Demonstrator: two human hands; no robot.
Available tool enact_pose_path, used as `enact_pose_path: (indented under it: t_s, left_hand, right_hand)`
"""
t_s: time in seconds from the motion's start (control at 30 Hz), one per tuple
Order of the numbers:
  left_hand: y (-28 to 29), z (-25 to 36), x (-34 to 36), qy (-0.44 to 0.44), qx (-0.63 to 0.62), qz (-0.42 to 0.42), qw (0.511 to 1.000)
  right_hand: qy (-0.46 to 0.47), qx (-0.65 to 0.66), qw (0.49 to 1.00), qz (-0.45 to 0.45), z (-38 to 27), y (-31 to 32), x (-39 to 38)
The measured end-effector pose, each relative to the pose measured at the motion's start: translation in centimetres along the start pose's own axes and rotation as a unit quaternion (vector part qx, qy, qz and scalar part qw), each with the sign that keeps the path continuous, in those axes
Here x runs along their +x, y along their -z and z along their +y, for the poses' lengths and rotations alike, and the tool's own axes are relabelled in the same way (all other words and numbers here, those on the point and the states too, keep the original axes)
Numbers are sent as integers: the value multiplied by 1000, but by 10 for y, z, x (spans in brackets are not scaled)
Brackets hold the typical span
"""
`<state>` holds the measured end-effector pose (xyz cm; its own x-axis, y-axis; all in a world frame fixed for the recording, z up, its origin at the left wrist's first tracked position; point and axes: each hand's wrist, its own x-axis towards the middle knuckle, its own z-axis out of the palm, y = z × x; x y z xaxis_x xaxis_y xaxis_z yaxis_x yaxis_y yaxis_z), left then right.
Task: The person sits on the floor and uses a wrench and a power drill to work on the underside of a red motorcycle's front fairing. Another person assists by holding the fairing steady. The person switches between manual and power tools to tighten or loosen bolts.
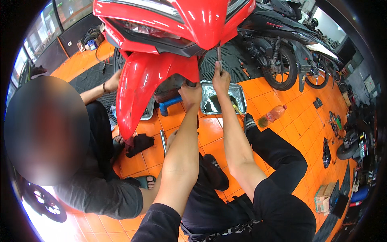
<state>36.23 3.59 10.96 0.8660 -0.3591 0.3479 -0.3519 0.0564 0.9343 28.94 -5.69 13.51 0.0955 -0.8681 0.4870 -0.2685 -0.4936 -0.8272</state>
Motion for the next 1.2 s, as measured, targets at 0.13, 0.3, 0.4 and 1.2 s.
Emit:
enact_pose_path:
  t_s: [0.13, 0.3, 0.4, 1.2]
  left_hand:
    - [-1, 3, -5, 18, -12, -12, 1000]
    - [-4, -7, 3, 15, -11, 2, 1000]
    - [-2, -5, -10, 40, 0, -16, 999]
    - [1, -3, -2, -49, -35, 25, 998]
  right_hand:
    - [-8, -43, 999, -10, 7, 2, 0]
    - [-45, -30, 998, -9, -7, 1, -4]
    - [-74, -57, 996, 3, -8, 4, -18]
    - [-199, -3, 979, -35, -62, 9, -46]
